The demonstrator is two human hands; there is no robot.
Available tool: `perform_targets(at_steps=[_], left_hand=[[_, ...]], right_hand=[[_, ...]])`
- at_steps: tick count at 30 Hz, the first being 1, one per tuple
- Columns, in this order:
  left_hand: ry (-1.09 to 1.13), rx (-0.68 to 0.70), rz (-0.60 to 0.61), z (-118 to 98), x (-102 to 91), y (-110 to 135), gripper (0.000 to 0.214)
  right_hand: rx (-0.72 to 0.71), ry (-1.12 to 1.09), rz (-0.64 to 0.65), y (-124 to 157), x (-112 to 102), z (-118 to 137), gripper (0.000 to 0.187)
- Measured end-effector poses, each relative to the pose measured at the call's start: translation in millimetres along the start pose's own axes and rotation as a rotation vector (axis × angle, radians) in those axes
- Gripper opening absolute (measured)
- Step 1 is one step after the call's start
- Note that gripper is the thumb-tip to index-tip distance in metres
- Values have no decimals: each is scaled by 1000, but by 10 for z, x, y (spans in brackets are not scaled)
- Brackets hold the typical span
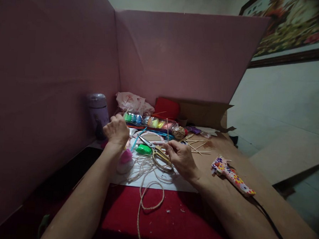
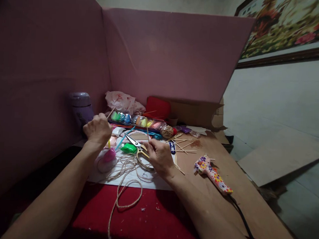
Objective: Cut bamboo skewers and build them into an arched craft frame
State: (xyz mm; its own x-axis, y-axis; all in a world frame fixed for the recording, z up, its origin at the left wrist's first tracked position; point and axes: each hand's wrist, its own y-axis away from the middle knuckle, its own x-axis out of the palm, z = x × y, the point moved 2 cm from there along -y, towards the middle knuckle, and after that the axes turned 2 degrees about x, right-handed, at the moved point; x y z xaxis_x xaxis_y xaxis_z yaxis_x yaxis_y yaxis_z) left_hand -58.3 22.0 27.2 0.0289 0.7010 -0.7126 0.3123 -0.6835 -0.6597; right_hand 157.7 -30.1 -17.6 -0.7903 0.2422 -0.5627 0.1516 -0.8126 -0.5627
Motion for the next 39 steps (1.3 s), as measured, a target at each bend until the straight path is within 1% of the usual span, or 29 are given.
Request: perform_targets(at_steps=[2, 4, 6, 8, 10, 12, 15, 19, 22, 26, 30, 32, 35, 39], left_hand=[[78, 33, -109, -106, -165, 61, 26], [251, 57, -229, -202, -362, 136, 23], [548, 93, -346, -285, -571, 218, 16], [925, 149, -418, -359, -750, 297, 11], [1249, 226, -445, -436, -865, 363, 9], [1470, 243, -428, -510, -887, 412, 6], [1674, 186, -264, -615, -754, 452, 3], [1739, 77, -71, -685, -469, 478, 4], [1707, 86, -27, -689, -332, 490, 5], [1618, 157, 40, -679, -246, 524, 2], [1456, 275, 190, -696, -155, 593, 7], [1409, 303, 262, -711, -100, 625, 10], [1448, 272, 316, -723, -32, 651, 13], [1490, 228, 324, -718, 14, 649, 13]], right_hand=[[39, -18, -39, -10, 0, -41, 31], [50, -51, -66, -23, 7, -92, 29], [43, -83, -91, -34, 16, -139, 25], [31, -111, -102, -38, 25, -166, 22], [23, -125, -85, -33, 39, -169, 20], [15, -116, -55, -22, 56, -159, 18], [-18, -88, -6, -4, 83, -142, 18], [-58, -127, 34, 0, 99, -133, 18], [-35, -166, 37, -7, 102, -132, 17], [56, -234, 112, 4, 160, -163, 15], [124, -289, 197, 28, 231, -205, 12], [133, -309, 217, 33, 244, -215, 13], [112, -326, 218, 31, 240, -218, 13], [87, -302, 225, 14, 232, -234, 13]])
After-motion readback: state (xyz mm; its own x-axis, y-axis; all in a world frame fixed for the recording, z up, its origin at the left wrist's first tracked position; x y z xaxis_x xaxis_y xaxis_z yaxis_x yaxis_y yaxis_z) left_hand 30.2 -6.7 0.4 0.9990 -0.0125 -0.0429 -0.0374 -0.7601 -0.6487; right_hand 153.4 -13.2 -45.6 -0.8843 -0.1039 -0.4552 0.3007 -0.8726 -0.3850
